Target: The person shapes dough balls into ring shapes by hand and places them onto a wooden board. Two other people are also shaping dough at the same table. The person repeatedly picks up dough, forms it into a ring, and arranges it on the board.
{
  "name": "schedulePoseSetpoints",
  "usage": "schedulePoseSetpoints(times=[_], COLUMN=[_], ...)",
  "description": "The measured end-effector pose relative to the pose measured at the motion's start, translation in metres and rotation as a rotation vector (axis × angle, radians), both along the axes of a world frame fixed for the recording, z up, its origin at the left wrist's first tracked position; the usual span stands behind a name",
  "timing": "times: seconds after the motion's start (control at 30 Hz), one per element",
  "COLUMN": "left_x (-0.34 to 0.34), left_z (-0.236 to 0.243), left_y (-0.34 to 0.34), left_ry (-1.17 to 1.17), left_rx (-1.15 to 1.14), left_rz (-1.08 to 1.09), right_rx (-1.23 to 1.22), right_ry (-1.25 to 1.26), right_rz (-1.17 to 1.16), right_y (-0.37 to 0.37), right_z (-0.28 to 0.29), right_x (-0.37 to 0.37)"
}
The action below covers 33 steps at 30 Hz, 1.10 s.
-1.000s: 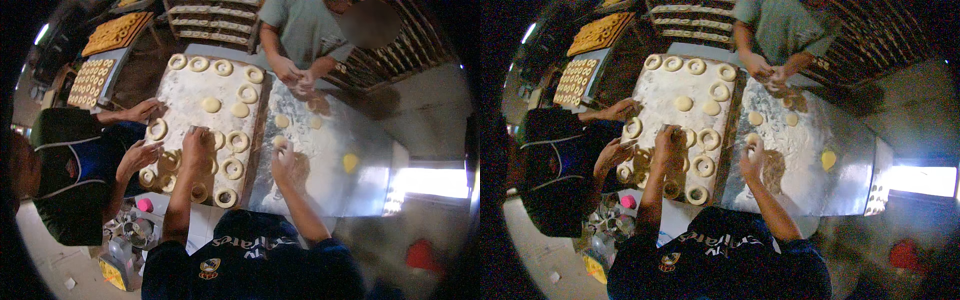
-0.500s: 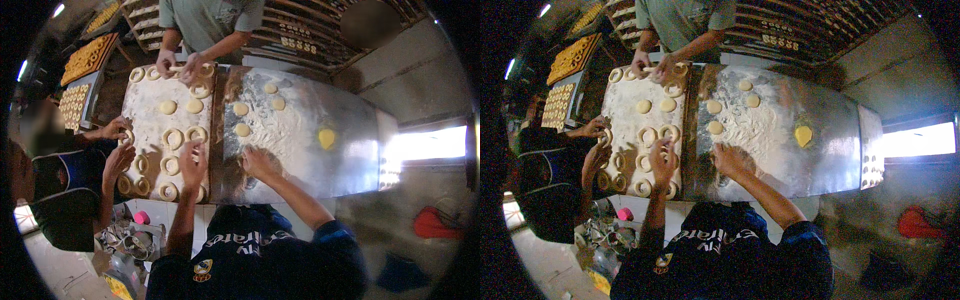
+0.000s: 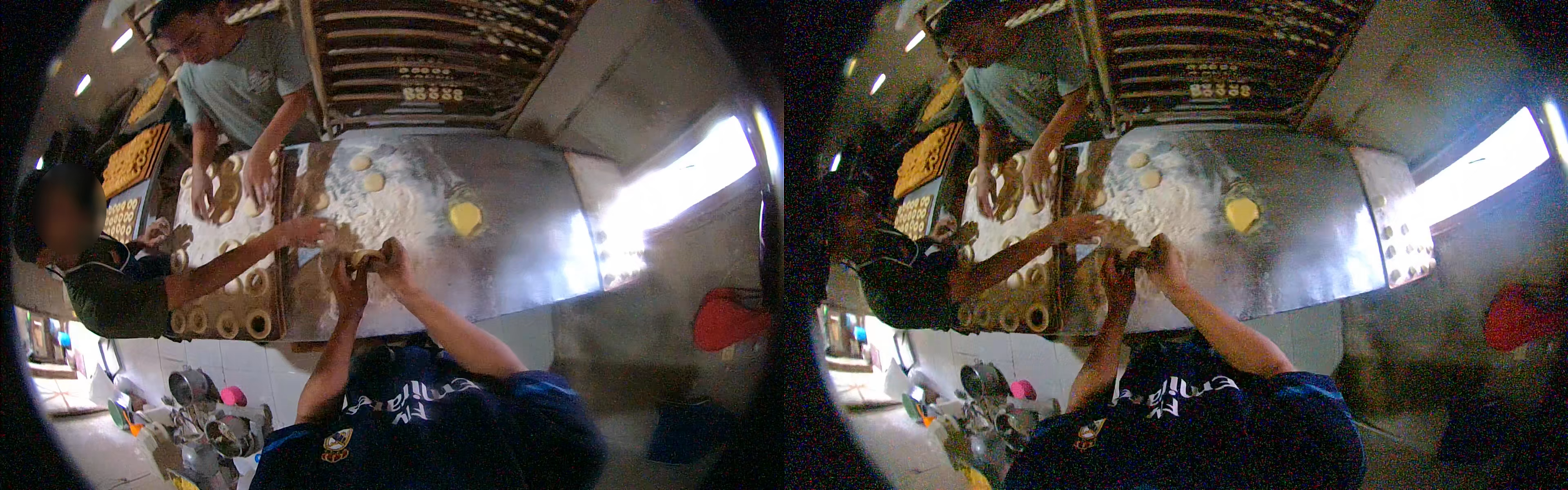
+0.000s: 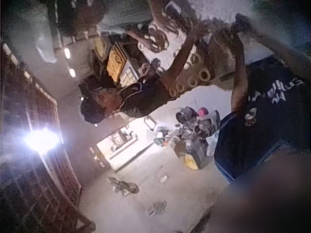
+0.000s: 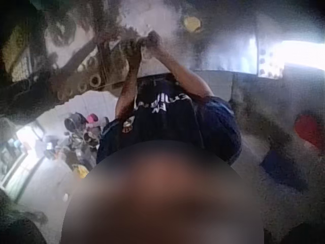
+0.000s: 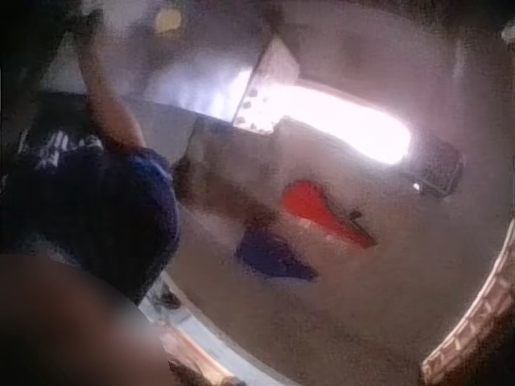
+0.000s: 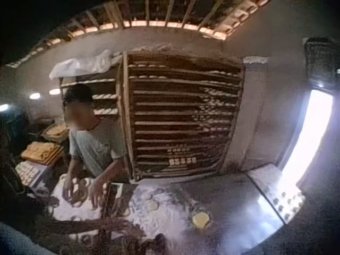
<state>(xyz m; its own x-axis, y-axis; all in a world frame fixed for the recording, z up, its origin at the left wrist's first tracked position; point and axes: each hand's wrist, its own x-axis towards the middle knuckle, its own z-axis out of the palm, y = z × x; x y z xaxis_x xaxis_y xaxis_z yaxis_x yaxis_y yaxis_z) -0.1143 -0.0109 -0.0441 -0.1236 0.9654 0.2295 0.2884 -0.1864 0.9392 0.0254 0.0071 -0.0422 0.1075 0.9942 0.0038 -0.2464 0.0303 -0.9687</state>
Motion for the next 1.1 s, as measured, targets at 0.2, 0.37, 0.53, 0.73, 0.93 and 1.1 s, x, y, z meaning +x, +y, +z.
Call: schedulePoseSetpoints(times=[0.2,0.37,0.53,0.73,0.93,1.1], left_x=[0.049,0.064,0.06,0.024,-0.04,-0.098], left_z=[0.054,0.075,0.078,0.089,0.067,0.044], left_y=[0.011,0.007,0.01,0.006,0.01,0.011], left_ry=[-0.531,-1.189,-0.117,-0.271,0.406,-0.367], left_rx=[-0.15,-0.333,-0.047,-0.298,-0.225,-0.396], left_rz=[-0.281,-0.453,-0.233,-0.043,0.032,0.02], right_rx=[-0.203,-0.461,-0.257,-0.334,-0.392,-0.417], right_ry=[0.288,0.18,0.334,0.416,0.416,0.326], right_rz=[-0.002,-0.068,0.299,-0.033,0.279,0.222], right_y=[0.001,0.011,0.002,-0.008,-0.018,-0.002], right_z=[-0.002,0.007,0.026,0.063,0.064,0.056], right_x=[0.043,0.079,0.07,0.004,-0.047,-0.098])
